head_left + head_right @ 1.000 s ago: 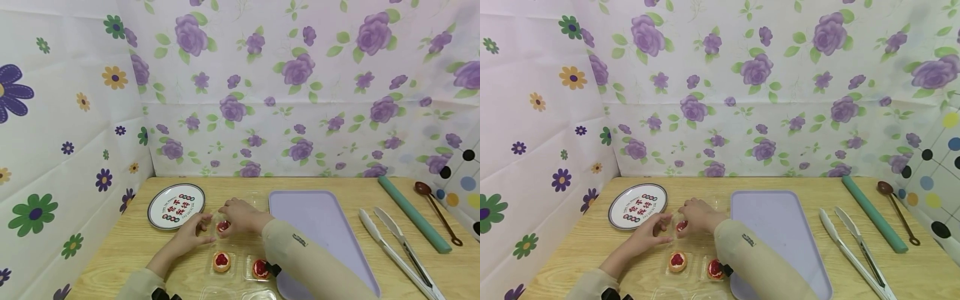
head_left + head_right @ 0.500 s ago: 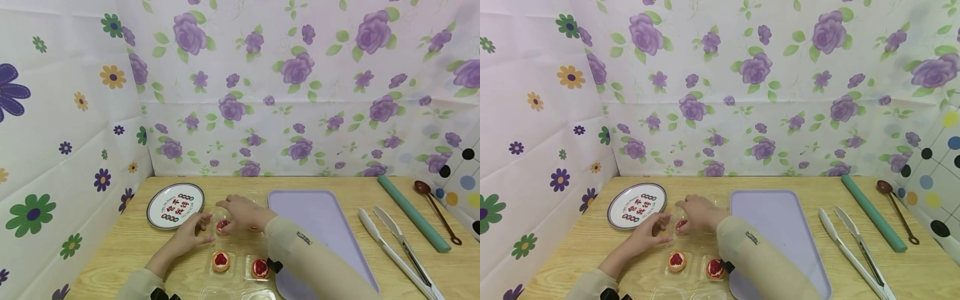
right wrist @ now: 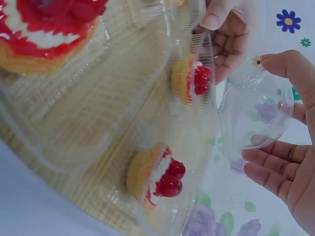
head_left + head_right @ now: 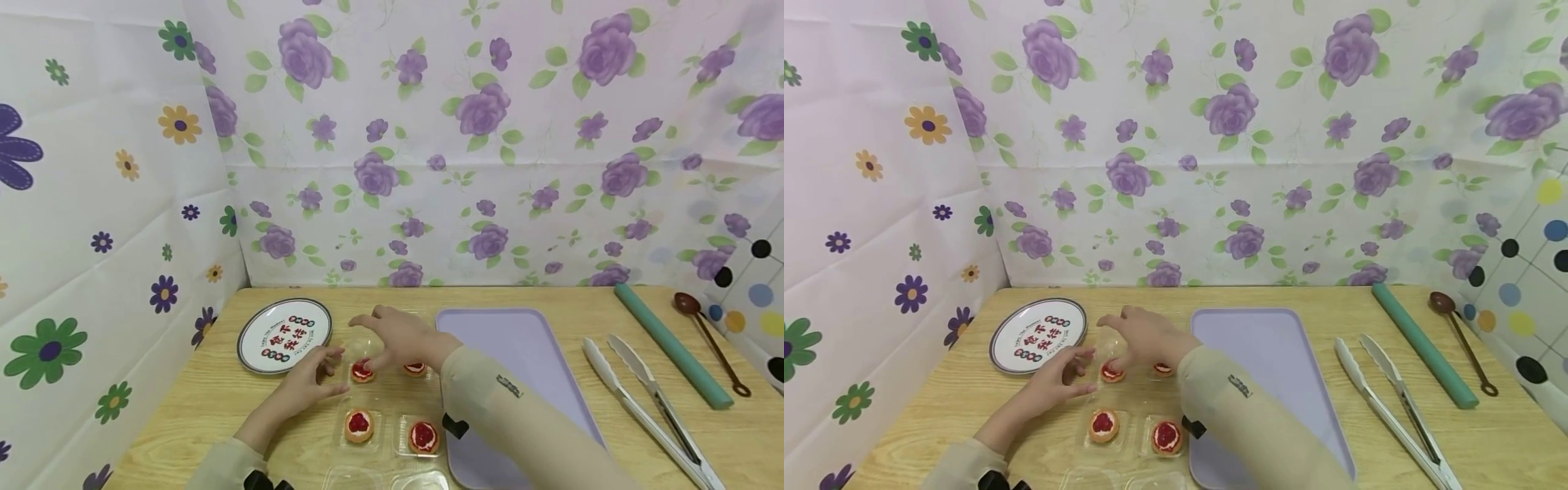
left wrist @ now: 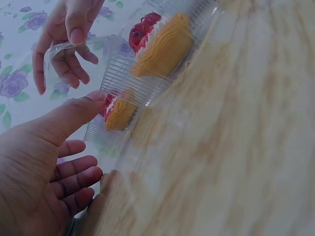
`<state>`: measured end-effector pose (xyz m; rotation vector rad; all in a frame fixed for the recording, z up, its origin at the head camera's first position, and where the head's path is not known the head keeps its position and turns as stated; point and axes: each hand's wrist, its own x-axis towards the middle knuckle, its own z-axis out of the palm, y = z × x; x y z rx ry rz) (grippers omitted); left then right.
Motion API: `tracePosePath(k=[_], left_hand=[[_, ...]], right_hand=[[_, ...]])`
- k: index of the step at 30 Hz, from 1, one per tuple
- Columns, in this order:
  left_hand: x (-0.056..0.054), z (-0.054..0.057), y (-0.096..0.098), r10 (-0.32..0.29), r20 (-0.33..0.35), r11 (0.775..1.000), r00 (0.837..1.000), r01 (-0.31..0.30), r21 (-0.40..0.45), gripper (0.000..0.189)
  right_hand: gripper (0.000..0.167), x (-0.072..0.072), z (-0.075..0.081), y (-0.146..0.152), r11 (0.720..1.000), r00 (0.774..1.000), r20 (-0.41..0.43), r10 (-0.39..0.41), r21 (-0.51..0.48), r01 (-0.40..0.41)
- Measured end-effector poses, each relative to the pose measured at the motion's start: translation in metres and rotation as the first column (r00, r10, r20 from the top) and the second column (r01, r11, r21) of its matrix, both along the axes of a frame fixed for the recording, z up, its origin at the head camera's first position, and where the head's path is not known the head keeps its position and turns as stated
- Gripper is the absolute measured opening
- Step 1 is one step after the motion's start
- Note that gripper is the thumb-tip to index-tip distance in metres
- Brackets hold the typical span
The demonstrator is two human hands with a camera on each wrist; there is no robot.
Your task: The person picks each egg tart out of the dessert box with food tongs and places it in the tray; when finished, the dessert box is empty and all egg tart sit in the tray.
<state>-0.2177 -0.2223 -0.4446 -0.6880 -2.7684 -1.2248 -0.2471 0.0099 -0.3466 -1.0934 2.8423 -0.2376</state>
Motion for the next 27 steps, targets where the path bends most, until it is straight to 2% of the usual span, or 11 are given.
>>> tracePosePath(k=[5, 11, 15, 22, 27], left_hand=[[0.002, 0.003, -0.001, 0.020, 0.045, 1.000, 0.999, -0.020, -0.013, 0.066], [0.002, 0.006, -0.003, 0.026, 0.033, 0.998, 0.999, -0.025, -0.049, 0.066], [0.001, 0.009, -0.004, 0.036, 0.039, 0.997, 0.999, -0.033, -0.064, 0.067], [0.003, 0.029, 0.002, 0.071, 0.011, 0.989, 0.997, -0.069, -0.131, 0.068], [0.000, 0.043, 0.013, 0.033, -0.029, 0.995, 0.999, -0.036, -0.097, 0.068]], right_hand=[[0.074, 0.001, 0.007, 0.003, 1.000, 1.000, -0.022, -0.006, -0.013, 0.006], [0.076, 0.003, 0.016, 0.009, 0.999, 0.998, -0.059, -0.009, -0.050, 0.006], [0.078, 0.005, 0.020, 0.013, 0.997, 0.999, -0.047, -0.026, -0.078, 0.022], [0.079, 0.006, 0.020, 0.024, 0.986, 0.999, -0.022, -0.040, -0.161, 0.036], [0.079, 0.008, 0.018, 0.032, 0.975, 0.998, -0.010, -0.055, -0.218, 0.051]])
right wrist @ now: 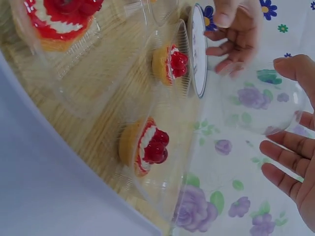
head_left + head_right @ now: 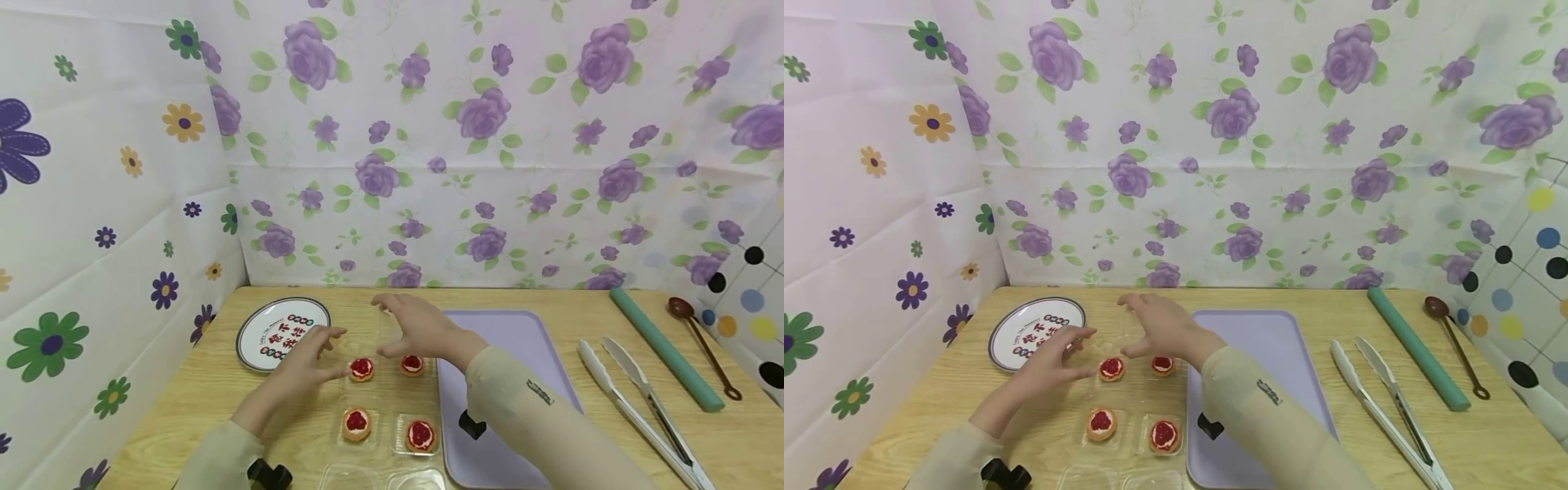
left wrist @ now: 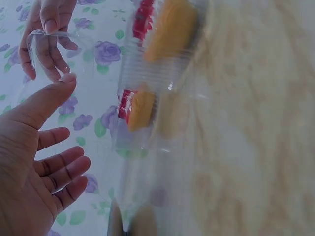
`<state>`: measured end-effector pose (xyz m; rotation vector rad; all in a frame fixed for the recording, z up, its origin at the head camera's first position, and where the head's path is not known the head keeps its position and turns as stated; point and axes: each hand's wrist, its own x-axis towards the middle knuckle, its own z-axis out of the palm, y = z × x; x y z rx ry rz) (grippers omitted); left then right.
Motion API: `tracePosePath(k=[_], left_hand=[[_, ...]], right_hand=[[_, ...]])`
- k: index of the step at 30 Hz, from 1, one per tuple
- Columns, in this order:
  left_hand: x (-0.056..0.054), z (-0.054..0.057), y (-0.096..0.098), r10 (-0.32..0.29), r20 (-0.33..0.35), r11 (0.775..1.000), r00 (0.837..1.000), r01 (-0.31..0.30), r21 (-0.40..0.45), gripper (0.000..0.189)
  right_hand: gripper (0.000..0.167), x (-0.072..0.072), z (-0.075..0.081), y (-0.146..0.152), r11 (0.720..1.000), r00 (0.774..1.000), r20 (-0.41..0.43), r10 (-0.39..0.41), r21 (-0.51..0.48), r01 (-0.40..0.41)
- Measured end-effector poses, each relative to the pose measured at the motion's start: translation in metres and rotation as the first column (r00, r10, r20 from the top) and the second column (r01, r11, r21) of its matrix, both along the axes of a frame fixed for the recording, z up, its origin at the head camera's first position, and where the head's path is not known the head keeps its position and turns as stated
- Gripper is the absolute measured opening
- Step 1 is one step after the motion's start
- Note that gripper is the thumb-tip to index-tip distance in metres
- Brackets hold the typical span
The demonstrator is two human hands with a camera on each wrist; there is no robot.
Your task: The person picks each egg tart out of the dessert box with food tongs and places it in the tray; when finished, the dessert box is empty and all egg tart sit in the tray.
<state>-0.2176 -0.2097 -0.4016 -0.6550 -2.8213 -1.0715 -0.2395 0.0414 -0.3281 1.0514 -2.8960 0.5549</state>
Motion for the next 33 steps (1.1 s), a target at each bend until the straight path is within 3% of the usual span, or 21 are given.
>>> tracePosePath(k=[6, 13, 24, 33], left_hand=[[-0.009, 0.009, 0.013, -0.074, -0.049, 0.997, 0.996, 0.074, 0.015, 0.074], [-0.012, 0.012, 0.021, -0.102, -0.025, 0.994, 0.994, 0.103, 0.032, 0.081], [-0.017, 0.015, 0.029, -0.093, -0.018, 0.995, 0.996, 0.094, 0.039, 0.081], [-0.022, 0.022, 0.030, -0.095, -0.007, 0.995, 0.995, 0.096, 0.034, 0.073]], right_hand=[[0.079, 0.000, -0.007, 0.006, 0.991, 0.999, 0.051, -0.015, -0.130, 0.021], [0.075, -0.002, -0.019, 0.012, 0.975, 0.997, 0.077, -0.011, -0.220, 0.028], [0.075, -0.006, -0.025, 0.013, 0.948, 0.991, 0.129, 0.047, -0.319, -0.003], [0.077, -0.012, -0.030, 0.014, 0.930, 0.982, 0.183, 0.055, -0.368, 0.017]])
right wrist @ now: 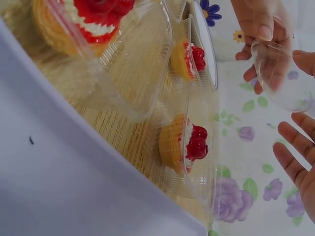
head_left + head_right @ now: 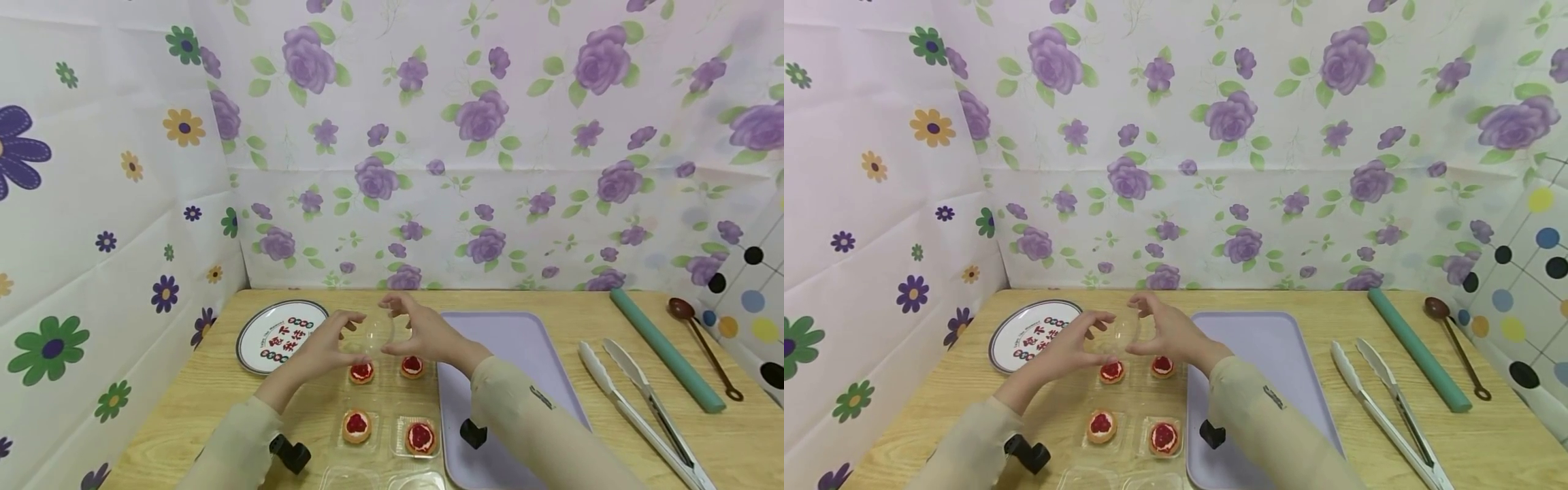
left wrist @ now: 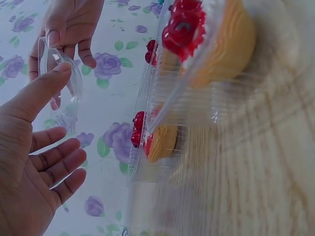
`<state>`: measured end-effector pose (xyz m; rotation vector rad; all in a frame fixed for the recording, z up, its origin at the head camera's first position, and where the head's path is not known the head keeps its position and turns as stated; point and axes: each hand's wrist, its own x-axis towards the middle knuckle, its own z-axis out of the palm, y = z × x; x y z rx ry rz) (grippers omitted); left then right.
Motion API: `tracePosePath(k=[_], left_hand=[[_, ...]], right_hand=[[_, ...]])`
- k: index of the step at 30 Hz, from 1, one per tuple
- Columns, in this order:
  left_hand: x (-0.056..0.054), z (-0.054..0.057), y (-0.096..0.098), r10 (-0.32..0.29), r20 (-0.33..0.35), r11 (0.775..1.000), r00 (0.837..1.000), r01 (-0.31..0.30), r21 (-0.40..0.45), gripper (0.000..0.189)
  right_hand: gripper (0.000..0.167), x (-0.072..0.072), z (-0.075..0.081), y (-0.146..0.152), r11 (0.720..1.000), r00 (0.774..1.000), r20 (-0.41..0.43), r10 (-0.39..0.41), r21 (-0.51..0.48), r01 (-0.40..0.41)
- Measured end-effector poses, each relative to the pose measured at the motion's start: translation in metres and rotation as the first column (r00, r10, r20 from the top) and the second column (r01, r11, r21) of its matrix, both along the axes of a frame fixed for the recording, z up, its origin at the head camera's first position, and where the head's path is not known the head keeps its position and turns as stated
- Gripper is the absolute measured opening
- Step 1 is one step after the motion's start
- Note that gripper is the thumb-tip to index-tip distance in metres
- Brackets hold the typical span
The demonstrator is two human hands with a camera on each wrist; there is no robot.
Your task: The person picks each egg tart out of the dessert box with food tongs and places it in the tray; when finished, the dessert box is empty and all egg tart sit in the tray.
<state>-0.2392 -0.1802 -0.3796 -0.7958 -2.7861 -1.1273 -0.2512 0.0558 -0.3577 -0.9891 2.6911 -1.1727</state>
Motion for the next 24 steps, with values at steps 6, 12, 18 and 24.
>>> tracePosePath(k=[6, 12, 18, 24], left_hand=[[-0.006, 0.001, -0.001, 0.019, -0.014, 0.999, 1.000, -0.020, -0.033, 0.071], [-0.016, 0.005, -0.003, 0.065, -0.044, 0.990, 0.997, -0.070, -0.124, 0.072], [-0.025, 0.011, -0.003, 0.110, -0.043, 0.968, 0.993, -0.117, -0.221, 0.072], [-0.033, 0.011, -0.003, 0.107, -0.078, 0.945, 0.991, -0.126, -0.302, 0.074]], right_hand=[[0.077, -0.006, -0.001, 0.002, 0.999, 1.000, -0.001, -0.006, 0.049, 0.006], [0.076, -0.014, -0.001, 0.001, 0.990, 0.999, -0.032, -0.038, 0.131, 0.042], [0.079, -0.023, -0.002, -0.004, 0.977, 0.998, -0.020, -0.060, 0.204, 0.063], [0.078, -0.032, -0.008, -0.013, 0.944, 0.993, -0.055, -0.100, 0.310, 0.112]])
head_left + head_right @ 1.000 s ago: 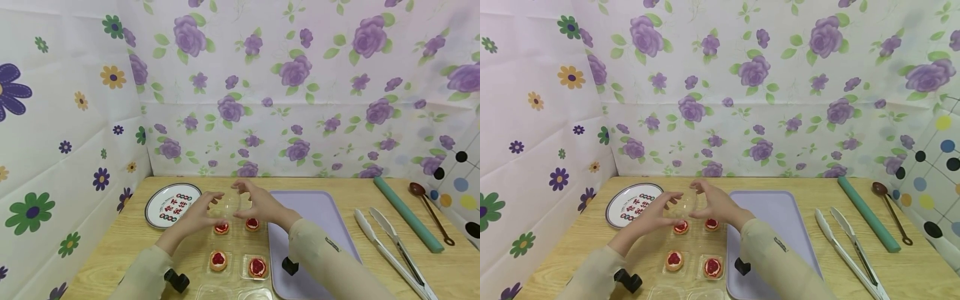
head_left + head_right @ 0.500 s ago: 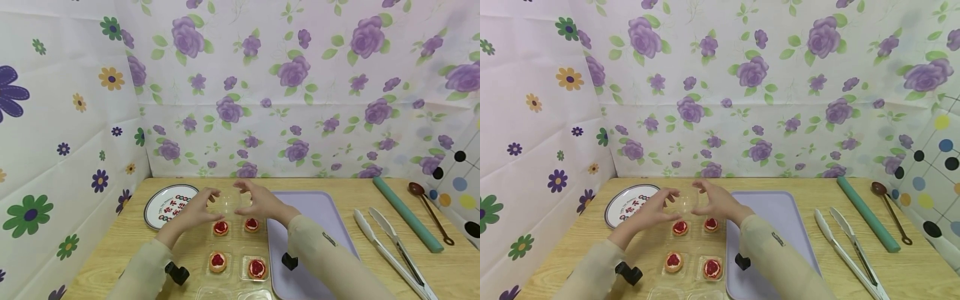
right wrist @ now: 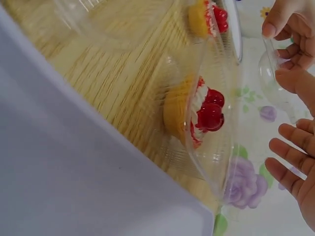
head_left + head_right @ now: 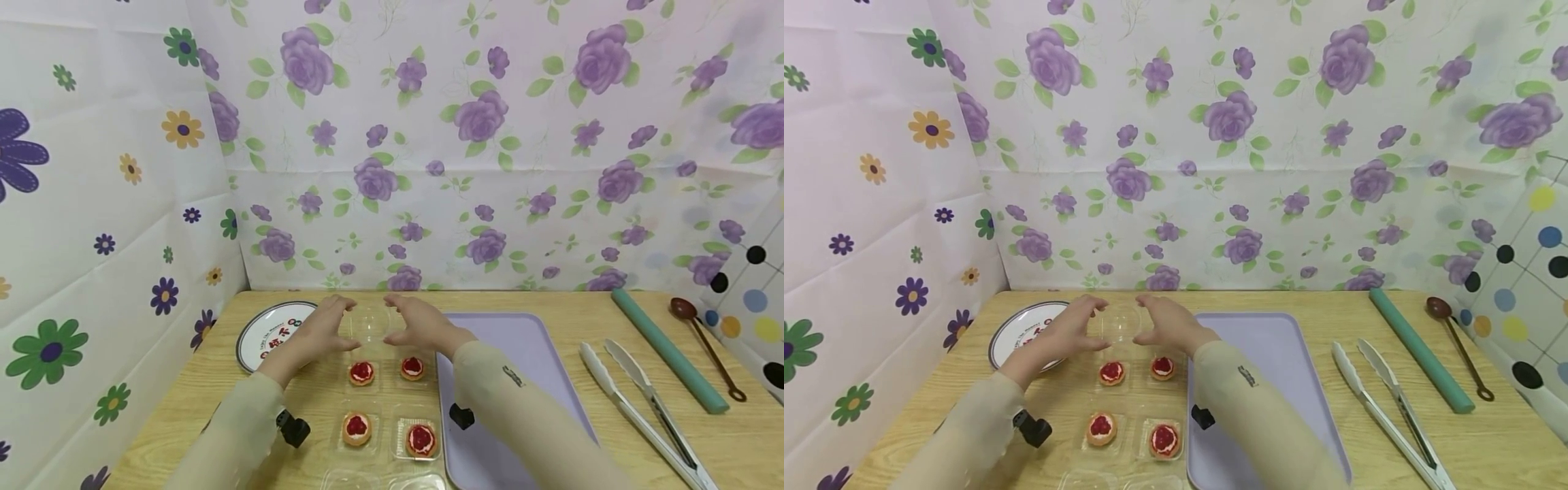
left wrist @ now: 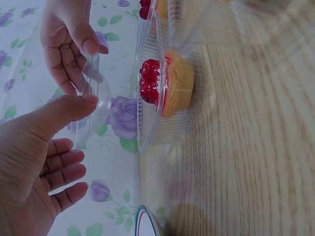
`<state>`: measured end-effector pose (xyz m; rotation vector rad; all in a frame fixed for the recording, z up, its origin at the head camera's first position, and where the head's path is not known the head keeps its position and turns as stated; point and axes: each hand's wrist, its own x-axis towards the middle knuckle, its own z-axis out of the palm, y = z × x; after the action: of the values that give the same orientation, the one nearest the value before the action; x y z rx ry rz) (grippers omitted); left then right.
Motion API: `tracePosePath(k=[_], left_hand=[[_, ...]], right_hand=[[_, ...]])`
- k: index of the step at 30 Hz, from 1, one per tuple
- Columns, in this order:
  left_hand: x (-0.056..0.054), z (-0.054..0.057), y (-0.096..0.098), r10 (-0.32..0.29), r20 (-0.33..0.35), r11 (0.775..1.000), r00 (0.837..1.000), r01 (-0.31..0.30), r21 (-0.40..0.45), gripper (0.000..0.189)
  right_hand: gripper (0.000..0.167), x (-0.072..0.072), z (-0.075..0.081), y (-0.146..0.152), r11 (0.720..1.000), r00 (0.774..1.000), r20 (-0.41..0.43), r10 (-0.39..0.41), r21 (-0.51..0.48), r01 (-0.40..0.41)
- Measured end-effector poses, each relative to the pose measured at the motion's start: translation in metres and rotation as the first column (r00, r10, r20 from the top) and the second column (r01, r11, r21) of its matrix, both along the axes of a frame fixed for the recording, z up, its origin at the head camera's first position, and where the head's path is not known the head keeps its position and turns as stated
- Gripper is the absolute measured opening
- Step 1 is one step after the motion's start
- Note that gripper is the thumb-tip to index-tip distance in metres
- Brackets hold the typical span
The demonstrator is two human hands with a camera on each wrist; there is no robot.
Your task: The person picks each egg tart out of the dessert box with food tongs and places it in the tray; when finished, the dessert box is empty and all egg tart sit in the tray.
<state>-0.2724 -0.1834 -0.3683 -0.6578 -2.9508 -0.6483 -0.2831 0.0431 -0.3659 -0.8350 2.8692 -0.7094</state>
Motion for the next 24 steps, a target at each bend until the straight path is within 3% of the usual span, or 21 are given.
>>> tracePosePath(k=[9, 18, 24], left_hand=[[-0.011, -0.007, -0.002, -0.011, 0.069, 1.000, 0.998, 0.011, 0.001, 0.072], [-0.018, -0.013, -0.001, -0.040, 0.141, 0.999, 0.989, 0.043, -0.019, 0.071], [-0.022, -0.015, -0.001, -0.060, 0.132, 0.998, 0.989, 0.064, -0.025, 0.070]], right_hand=[[0.077, -0.008, -0.006, -0.008, 0.986, 0.998, -0.012, -0.063, 0.151, 0.064], [0.070, -0.005, -0.007, -0.013, 0.978, 0.995, 0.019, -0.093, 0.189, 0.088], [0.073, -0.006, -0.007, -0.014, 0.972, 0.994, 0.035, -0.107, 0.214, 0.097]])
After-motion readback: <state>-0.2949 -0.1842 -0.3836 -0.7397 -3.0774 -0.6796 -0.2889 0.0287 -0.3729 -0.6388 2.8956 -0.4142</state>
